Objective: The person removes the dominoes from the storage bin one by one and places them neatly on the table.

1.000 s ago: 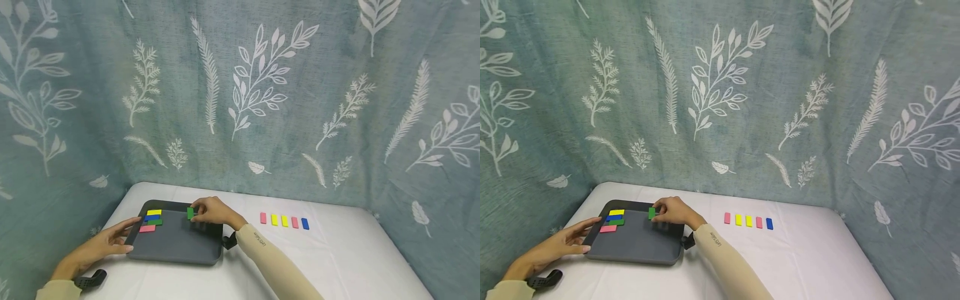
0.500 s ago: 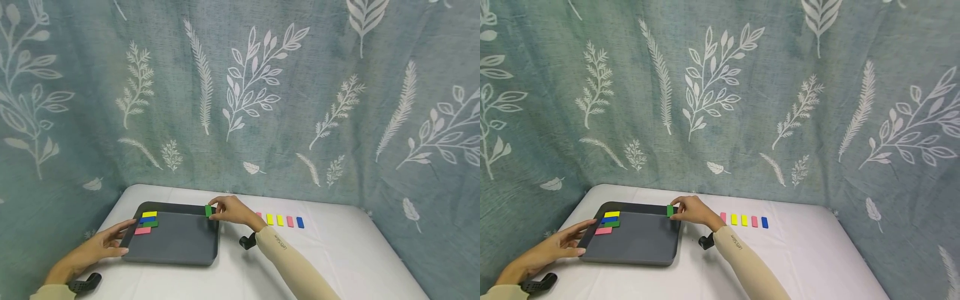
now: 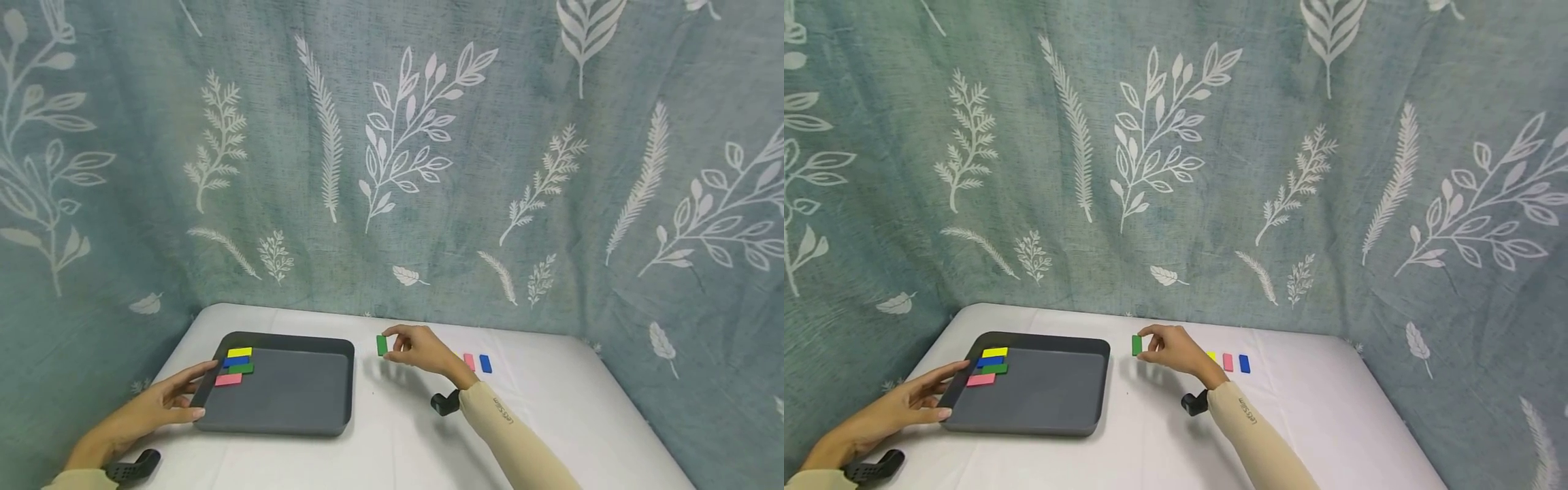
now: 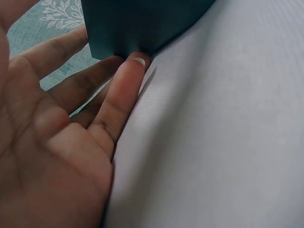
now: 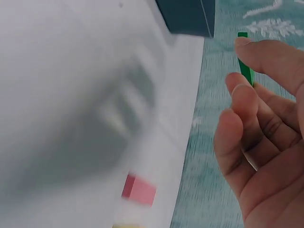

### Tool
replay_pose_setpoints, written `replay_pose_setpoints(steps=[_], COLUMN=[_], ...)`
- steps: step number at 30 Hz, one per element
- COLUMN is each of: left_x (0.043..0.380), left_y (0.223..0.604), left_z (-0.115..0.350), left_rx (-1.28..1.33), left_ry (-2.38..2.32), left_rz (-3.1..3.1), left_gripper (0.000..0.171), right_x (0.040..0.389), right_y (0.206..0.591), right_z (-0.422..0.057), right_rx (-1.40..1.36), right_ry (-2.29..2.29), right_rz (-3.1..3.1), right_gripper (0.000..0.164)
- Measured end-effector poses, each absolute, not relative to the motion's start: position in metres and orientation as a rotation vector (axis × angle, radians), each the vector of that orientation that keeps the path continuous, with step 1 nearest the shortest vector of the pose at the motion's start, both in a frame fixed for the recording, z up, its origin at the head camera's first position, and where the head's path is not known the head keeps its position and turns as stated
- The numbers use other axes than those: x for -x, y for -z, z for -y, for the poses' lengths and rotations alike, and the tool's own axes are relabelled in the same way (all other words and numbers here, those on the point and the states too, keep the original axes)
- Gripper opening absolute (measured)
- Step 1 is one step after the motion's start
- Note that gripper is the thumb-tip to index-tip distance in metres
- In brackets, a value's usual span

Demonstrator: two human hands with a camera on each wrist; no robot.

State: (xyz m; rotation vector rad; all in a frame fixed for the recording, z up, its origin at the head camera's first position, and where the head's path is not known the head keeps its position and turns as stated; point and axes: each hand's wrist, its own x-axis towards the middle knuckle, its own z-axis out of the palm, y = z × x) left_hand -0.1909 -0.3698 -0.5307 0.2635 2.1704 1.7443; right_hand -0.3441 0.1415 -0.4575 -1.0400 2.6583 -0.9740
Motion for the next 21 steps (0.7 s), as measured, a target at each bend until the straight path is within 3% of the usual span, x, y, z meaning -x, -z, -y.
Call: replay_pose_setpoints(steps=[21], left_x=[0.190], left_y=[0.529], left_z=[0.369], left_rx=[-0.278], left_ry=[-1.746], left_rz=[-2.164], left_gripper=[0.082], right_x=[0.337], right_y=[0.468], right_z=[-0.253], right_rx=[0.777], right_ry=[1.094], right_rz=[-2.722], right_gripper=[0.046])
